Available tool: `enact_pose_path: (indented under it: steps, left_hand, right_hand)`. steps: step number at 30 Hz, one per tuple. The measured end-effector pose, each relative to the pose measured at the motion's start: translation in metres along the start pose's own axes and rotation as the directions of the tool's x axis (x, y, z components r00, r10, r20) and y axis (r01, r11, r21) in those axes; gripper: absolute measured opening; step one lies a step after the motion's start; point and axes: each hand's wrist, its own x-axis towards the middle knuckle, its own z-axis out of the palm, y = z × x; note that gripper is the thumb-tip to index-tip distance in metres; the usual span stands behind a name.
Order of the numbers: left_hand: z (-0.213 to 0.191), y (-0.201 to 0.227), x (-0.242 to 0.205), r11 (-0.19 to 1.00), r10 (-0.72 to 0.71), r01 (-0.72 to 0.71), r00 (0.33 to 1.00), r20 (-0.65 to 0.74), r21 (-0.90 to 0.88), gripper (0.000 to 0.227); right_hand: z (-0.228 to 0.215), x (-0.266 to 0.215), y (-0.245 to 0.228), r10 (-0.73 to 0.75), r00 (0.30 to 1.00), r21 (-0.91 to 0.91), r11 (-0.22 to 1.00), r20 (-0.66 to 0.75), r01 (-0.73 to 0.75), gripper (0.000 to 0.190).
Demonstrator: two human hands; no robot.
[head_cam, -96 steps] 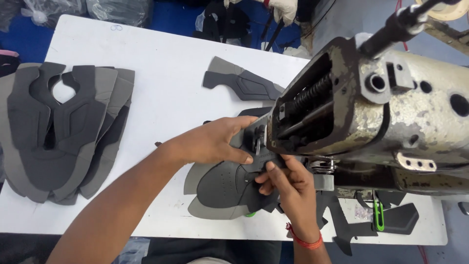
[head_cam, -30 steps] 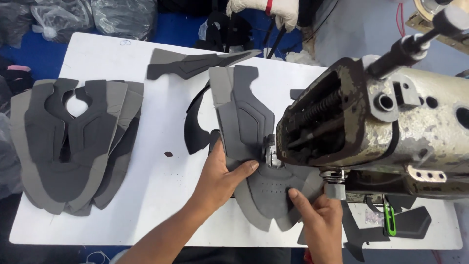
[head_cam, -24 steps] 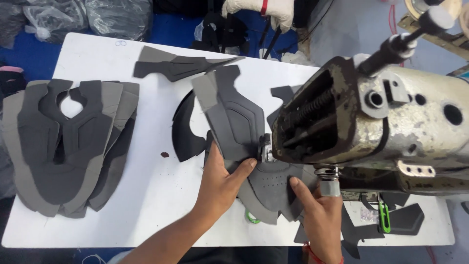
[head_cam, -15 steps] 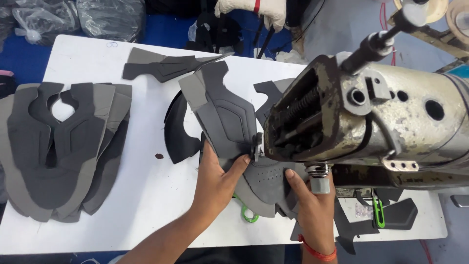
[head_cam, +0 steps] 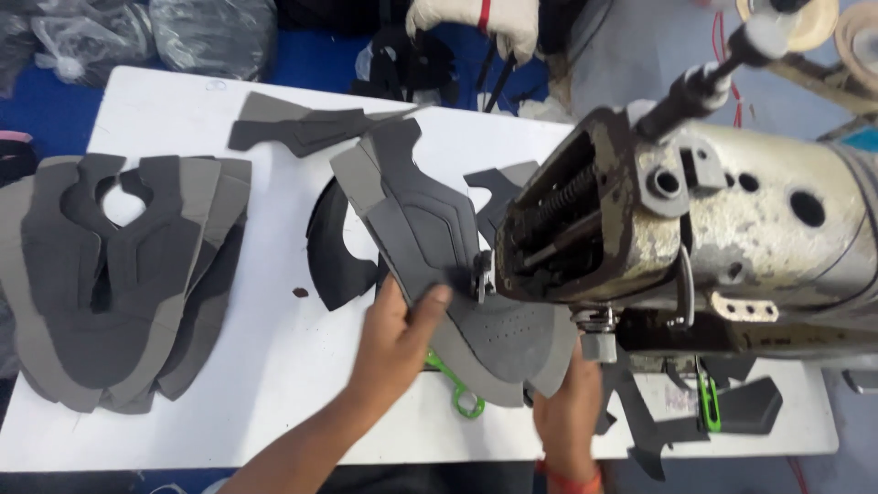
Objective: The person uses a sewing machine to stitch together pieces of dark gray material. They guide the material under the needle, sew along the edges, and use green scissors to trim excess threads and material. The person repeats this process for multiple pieces, stacking the finished items on the table.
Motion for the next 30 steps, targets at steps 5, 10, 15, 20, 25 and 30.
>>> enact_pose_path:
  steps: [5,10,15,20,25,30]
  left_hand:
    - [-0.055,0.009,0.028,0.948,0.049,0.055,0.948,-0.315,0.315,0.020]
    - [-0.088,-0.014,0.087,0.430,0.521,-0.189,0.850,-0.072,0.883,0.042]
    - [-0.123,-0.083,0.124,0.365,0.342,-0.168,0.939,0.036,0.916,0.044]
    - [-0.140,-0.018,0.108,0.638,0.232,-0.077,0.968,-0.096,0.766,0.020]
    - [-0.156,0.080,0.040,0.725,0.236,-0.036,0.951,-0.199,0.688,0.037]
    - [-0.156,0.107,-0.017,0.750,0.161,0.046,0.955,-0.249,0.660,0.046]
  right_hand:
    - [0.027,-0.035,-0.004,0.265,0.890,-0.335,0.932,0.372,-0.138,0.038]
    - [0.036,-0.031,-0.007,0.171,0.832,-0.411,0.909,0.528,0.074,0.036]
    - [0.034,-0.022,-0.036,0.122,0.815,-0.489,0.846,0.566,0.212,0.031]
    - [0.013,-0.023,-0.018,0.430,0.561,-0.332,0.903,0.707,-0.274,0.037]
    - [0.020,-0.048,-0.001,0.285,0.296,-0.181,0.925,0.912,-0.333,0.033]
    - [0.046,-0.057,-0.032,0.039,0.301,0.114,0.872,0.953,-0.475,0.043]
